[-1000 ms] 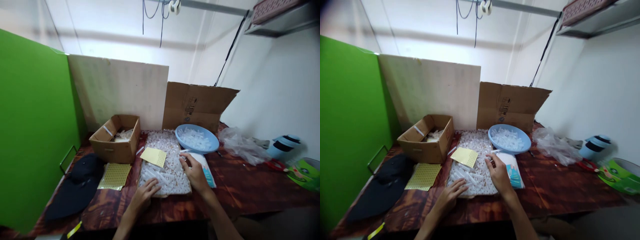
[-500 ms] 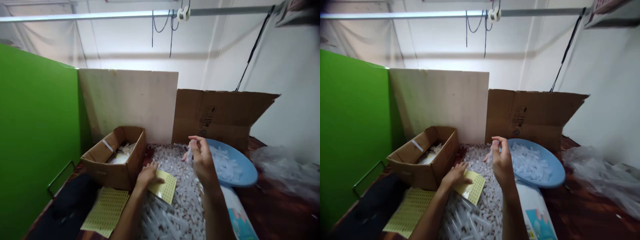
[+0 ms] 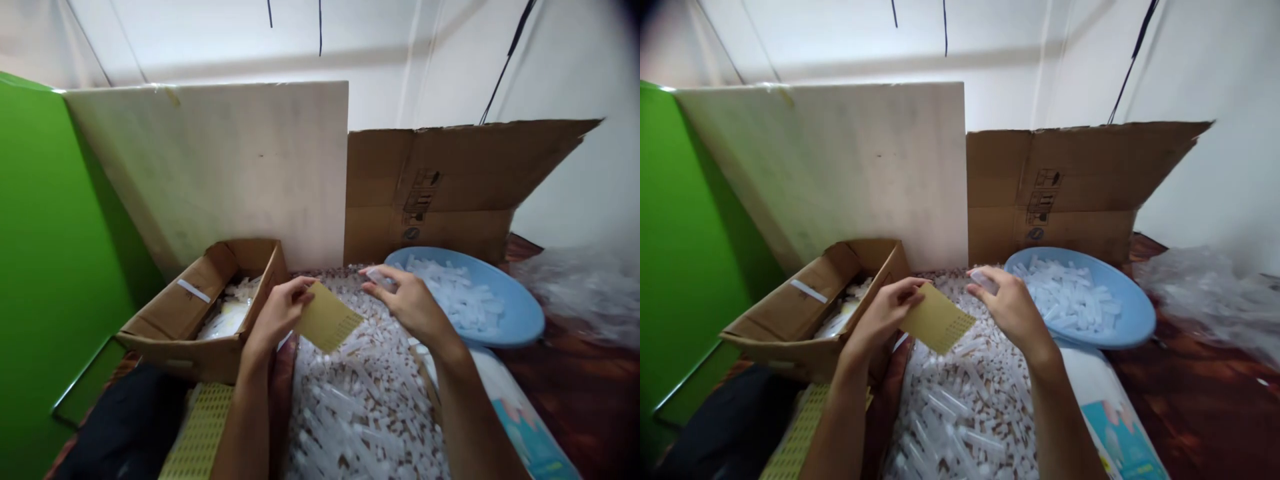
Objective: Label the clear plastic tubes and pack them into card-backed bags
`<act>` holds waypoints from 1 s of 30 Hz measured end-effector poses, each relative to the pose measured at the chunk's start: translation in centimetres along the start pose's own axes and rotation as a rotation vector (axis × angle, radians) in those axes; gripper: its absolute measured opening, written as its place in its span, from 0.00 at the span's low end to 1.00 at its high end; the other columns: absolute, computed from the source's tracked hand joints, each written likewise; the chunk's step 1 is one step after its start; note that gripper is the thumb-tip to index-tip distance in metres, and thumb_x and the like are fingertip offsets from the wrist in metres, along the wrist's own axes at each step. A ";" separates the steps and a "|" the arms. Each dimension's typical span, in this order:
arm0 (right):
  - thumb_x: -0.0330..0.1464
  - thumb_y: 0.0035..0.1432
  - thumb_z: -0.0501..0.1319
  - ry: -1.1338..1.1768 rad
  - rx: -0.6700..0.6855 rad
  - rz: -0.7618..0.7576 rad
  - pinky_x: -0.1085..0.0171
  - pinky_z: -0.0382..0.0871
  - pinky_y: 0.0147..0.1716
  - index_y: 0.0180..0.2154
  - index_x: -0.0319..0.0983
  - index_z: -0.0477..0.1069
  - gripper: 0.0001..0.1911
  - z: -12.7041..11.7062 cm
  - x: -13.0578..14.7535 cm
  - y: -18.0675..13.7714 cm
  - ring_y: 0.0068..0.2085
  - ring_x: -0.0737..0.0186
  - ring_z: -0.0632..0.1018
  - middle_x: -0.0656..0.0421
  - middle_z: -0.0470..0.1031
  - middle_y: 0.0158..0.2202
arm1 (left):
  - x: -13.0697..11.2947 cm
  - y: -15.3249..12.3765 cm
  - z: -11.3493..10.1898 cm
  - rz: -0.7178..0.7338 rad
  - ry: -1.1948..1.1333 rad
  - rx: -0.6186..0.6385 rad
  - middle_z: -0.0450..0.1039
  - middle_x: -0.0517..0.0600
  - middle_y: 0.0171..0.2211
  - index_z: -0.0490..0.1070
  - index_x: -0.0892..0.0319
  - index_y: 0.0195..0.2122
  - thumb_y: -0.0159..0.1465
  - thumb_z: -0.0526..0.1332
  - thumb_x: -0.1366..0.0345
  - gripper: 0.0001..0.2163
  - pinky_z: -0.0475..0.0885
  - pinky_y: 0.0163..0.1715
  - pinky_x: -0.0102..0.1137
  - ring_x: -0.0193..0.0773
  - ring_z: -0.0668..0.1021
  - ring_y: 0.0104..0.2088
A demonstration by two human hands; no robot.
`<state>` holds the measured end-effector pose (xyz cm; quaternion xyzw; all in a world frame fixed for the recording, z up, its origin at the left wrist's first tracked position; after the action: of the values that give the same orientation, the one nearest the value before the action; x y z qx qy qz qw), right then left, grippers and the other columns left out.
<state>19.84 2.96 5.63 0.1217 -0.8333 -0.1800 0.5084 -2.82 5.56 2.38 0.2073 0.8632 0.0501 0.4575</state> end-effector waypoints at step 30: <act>0.42 0.65 0.62 0.233 0.136 -0.139 0.67 0.63 0.28 0.28 0.39 0.70 0.17 -1.5 6.5 -3.6 0.29 0.65 0.68 0.61 0.69 0.27 | -15.2 -4.4 0.1 0.584 0.004 -0.258 0.79 0.51 0.40 0.79 0.56 0.44 0.68 0.65 0.68 0.05 0.79 0.43 0.29 0.35 0.81 0.40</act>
<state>18.24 -3.08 9.96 0.2334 -0.7685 -0.1427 0.5785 3.48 -4.59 12.83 0.3865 0.7548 0.2888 0.4445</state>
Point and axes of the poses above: each hand's wrist, its own y-axis towards the middle knuckle, its own z-axis out of the palm, x = y × z, the point moved 8 cm from there along y, towards the middle knuckle
